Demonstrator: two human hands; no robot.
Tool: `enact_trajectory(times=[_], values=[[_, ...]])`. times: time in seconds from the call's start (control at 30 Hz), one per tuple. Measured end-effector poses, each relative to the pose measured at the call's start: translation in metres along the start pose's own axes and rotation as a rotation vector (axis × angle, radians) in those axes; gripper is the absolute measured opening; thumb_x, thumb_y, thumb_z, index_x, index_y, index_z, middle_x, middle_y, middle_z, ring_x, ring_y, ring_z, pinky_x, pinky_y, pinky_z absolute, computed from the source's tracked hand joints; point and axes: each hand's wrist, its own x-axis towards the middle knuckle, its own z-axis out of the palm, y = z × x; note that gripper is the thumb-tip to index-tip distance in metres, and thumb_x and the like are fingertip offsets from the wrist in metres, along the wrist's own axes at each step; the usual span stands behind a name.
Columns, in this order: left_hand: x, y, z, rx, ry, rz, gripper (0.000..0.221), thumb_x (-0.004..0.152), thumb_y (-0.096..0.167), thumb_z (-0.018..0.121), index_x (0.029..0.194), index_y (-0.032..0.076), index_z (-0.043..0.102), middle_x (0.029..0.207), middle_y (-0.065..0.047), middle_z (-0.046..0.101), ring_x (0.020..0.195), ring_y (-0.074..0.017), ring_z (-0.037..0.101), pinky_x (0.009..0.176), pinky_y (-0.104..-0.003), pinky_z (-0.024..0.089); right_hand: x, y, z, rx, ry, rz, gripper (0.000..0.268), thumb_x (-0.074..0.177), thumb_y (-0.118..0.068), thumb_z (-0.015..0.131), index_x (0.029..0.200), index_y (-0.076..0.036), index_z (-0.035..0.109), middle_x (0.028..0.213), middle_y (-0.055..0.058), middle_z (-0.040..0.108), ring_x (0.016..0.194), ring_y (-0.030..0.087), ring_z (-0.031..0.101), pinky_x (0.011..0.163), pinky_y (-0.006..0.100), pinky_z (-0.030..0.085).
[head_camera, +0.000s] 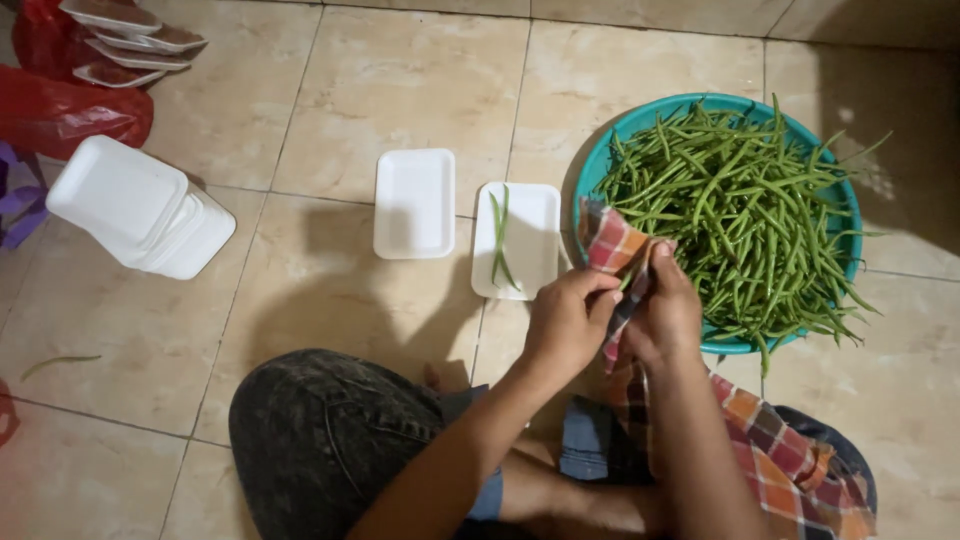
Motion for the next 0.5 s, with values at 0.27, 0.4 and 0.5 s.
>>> enact_trajectory(times=[0.27, 0.4, 0.5], values=[[0.004, -0.006, 0.002, 0.003, 0.093, 0.064, 0.010, 0.088, 0.011, 0.075, 0.098, 0.010, 0.076, 0.086, -0.015, 0.073, 0.088, -0.0375, 0.074, 0.074, -0.043, 0.061, -0.022, 0.004, 0.022, -0.211, -0.023, -0.004, 0.018, 0.104, -0.024, 0.064, 0.093, -0.010, 0.069, 0.075, 0.006, 0.062, 0.066, 0.021, 0.064, 0.064, 0.031, 0.055], [0.012, 0.004, -0.010, 0.006, 0.189, 0.095, 0.012, 0.086, 0.019, 0.079, 0.097, 0.014, 0.075, 0.082, -0.013, 0.069, 0.082, -0.0339, 0.072, 0.068, -0.040, 0.060, -0.028, -0.001, 0.017, -0.353, -0.030, -0.048, 0.020, 0.105, -0.024, 0.063, 0.093, -0.009, 0.070, 0.073, 0.009, 0.063, 0.065, 0.022, 0.063, 0.066, 0.032, 0.052], [0.017, -0.008, -0.014, -0.092, 0.189, 0.019, 0.020, 0.088, 0.025, 0.078, 0.105, 0.016, 0.075, 0.085, -0.012, 0.068, 0.081, -0.0318, 0.071, 0.069, -0.039, 0.060, -0.064, -0.024, 0.052, -0.649, -0.119, -0.026, 0.024, 0.104, -0.027, 0.065, 0.088, -0.010, 0.071, 0.073, 0.004, 0.061, 0.068, 0.017, 0.055, 0.066, 0.030, 0.048]])
